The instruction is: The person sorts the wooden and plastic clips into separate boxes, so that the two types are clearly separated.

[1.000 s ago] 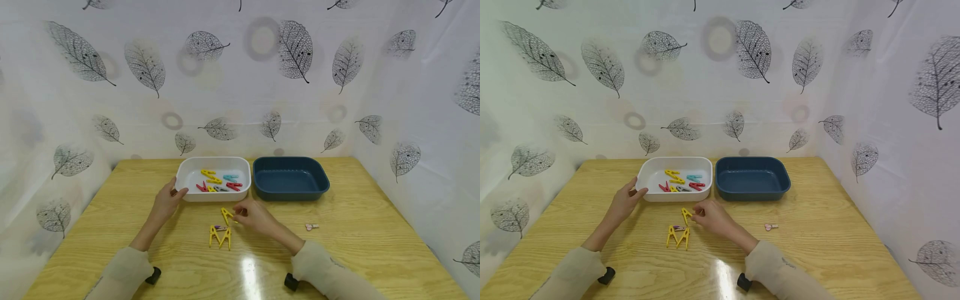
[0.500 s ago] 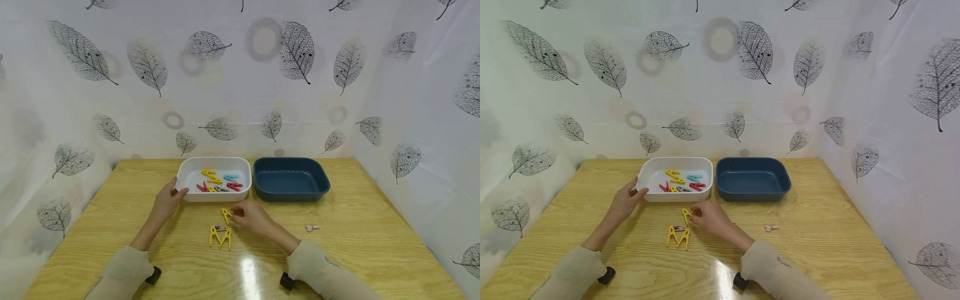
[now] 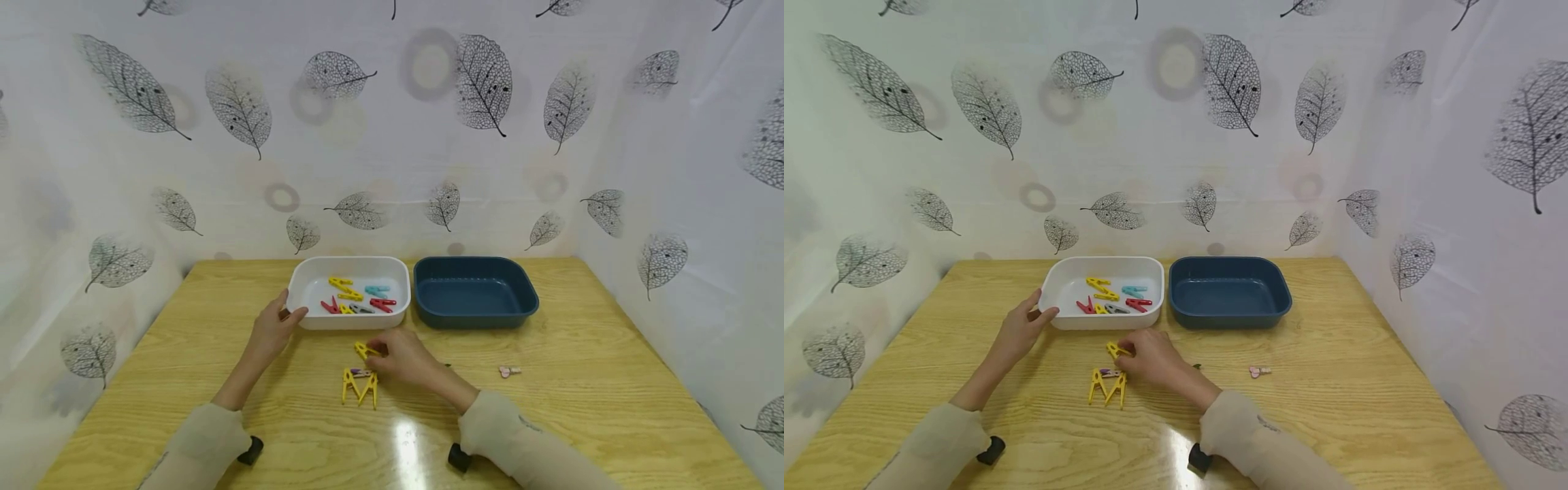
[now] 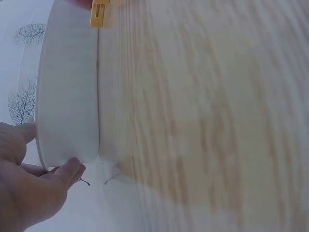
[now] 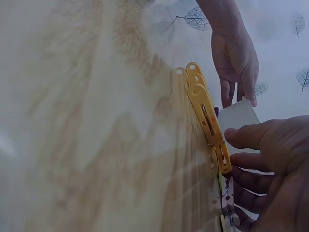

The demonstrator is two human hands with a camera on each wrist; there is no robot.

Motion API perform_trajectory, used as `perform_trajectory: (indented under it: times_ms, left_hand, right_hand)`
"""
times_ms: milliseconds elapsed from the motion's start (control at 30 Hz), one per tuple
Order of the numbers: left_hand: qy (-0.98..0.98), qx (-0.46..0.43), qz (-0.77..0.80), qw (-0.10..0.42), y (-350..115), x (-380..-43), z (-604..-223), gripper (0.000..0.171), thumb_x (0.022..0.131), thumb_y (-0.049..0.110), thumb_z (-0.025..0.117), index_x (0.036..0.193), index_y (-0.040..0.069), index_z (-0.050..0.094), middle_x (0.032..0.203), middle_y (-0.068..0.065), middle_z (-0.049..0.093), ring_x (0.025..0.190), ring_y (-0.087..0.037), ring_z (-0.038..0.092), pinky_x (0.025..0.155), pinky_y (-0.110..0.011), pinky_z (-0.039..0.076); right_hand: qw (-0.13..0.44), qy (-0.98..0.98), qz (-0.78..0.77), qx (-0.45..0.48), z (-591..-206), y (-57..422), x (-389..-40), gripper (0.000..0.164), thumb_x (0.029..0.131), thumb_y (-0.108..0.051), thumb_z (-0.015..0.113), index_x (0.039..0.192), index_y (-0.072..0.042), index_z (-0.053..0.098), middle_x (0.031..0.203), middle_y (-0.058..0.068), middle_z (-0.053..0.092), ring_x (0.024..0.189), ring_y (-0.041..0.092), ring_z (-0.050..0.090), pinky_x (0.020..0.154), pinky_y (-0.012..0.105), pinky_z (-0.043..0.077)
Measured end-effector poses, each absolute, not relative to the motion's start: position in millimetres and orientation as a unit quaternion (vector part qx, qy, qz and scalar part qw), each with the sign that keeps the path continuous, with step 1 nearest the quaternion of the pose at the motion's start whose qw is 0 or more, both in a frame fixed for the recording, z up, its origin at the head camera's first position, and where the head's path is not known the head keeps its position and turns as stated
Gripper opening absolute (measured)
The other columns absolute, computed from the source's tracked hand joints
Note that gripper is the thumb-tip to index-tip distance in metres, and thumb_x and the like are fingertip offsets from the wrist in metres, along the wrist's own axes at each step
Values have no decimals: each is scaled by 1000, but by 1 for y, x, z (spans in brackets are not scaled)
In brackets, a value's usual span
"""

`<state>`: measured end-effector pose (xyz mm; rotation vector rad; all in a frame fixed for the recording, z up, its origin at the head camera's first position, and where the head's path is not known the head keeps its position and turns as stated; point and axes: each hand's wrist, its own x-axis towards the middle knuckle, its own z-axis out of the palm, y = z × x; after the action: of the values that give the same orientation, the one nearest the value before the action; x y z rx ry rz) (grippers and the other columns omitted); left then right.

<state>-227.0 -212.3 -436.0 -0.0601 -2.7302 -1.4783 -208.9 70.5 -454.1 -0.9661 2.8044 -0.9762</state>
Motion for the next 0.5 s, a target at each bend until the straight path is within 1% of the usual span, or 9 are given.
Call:
perform_trajectory:
  times_ms: [133,233,367,433,500]
  left_hand:
    - [-878,-20,-478,19,-212,-227,-436,73,108,20,58,157,-15,17,161,-37,22,141,-48,41,111,-50,44]
    - [-878,-19,-478,17,-212,-227,-436,73,108,20,58,157,-15,17,161,-36,22,141,-48,40,111,-50,44]
    - [-878,-17,-478,14,-212,-227,-436,73,108,21,58,157,-15,17,162,-36,21,142,-48,39,111,-50,43]
    - [-878,-17,-478,14,-212,-227,-436,74,108,21,58,157,-15,17,162,-36,21,142,-48,39,112,-50,43]
    - [-879,-15,-477,13,-212,-228,-436,74,108,22,59,157,-15,17,162,-36,21,142,-48,39,112,-50,44]
  right_hand:
    - [14,903,-297,-310,-453,67,-210,24,89,-21,80,108,-6,78,93,0,75,82,9,61,73,25,53]
    - [12,904,-287,-316,-452,66,-211,25,89,-20,79,109,-5,78,96,2,76,85,13,64,76,29,55]
    - [3,906,-272,-325,-452,65,-212,27,88,-18,77,111,-4,78,103,6,77,94,20,68,83,37,57]
    - [2,907,-265,-326,-452,65,-212,27,88,-17,76,112,-4,78,104,6,77,95,21,69,84,39,57]
    - [0,909,-259,-326,-452,64,-212,27,87,-18,76,111,-5,79,103,5,77,94,21,68,82,39,56]
